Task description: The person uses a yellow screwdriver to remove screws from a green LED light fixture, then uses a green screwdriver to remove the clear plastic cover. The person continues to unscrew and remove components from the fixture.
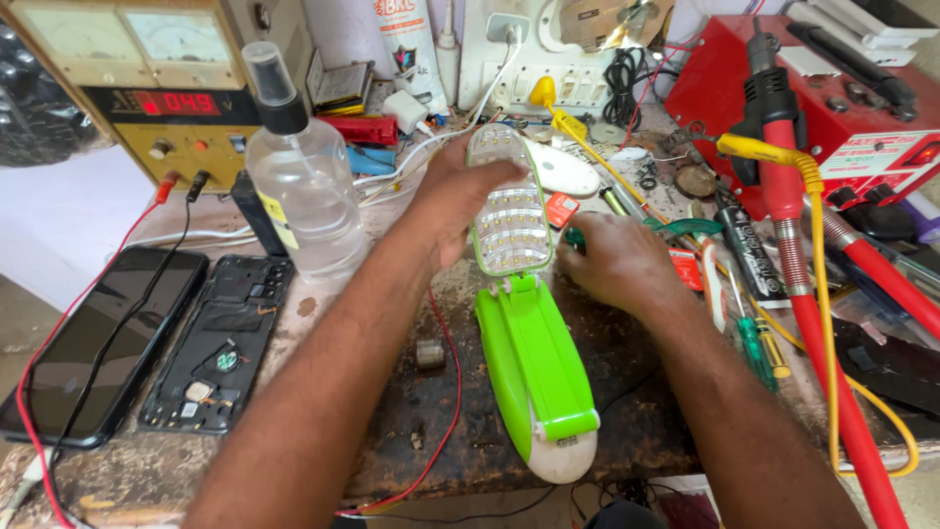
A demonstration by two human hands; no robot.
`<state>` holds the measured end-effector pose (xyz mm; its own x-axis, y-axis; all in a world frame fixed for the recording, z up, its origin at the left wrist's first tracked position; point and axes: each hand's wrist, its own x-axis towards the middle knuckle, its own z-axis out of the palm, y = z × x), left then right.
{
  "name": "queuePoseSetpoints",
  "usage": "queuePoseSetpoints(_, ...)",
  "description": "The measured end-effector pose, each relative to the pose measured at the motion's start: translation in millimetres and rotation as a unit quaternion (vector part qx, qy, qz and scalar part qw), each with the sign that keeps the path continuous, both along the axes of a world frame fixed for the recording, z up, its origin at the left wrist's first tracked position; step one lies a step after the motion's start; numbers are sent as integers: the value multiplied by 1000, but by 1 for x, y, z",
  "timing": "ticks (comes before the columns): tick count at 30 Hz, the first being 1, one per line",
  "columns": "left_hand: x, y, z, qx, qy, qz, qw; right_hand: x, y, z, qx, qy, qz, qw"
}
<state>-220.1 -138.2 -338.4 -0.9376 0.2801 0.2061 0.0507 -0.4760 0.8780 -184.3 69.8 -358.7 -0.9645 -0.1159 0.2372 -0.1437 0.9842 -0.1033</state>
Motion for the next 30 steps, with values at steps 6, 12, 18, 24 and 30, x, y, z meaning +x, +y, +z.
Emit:
queuePoseSetpoints(6, 3, 6, -6, 39, 6, -3, 999, -9, 6, 1, -429, 46, 106, 896)
queuePoseSetpoints(12, 5, 10, -7, 14, -34, 17, 999, -7, -10, 2, -605, 30, 186, 774)
queuePoseSetpoints(18, 6, 20, -10, 5, -7, 42, 999, -9, -19, 6, -553, 51, 196, 809)
queuePoseSetpoints(24, 6, 20, -13, 11, -16, 44, 999, -13, -17, 4, -494, 110, 209, 837)
queuePoseSetpoints(30, 6, 20, -11, -10, -11, 55, 998, -13, -16, 2, -466, 126, 202, 852)
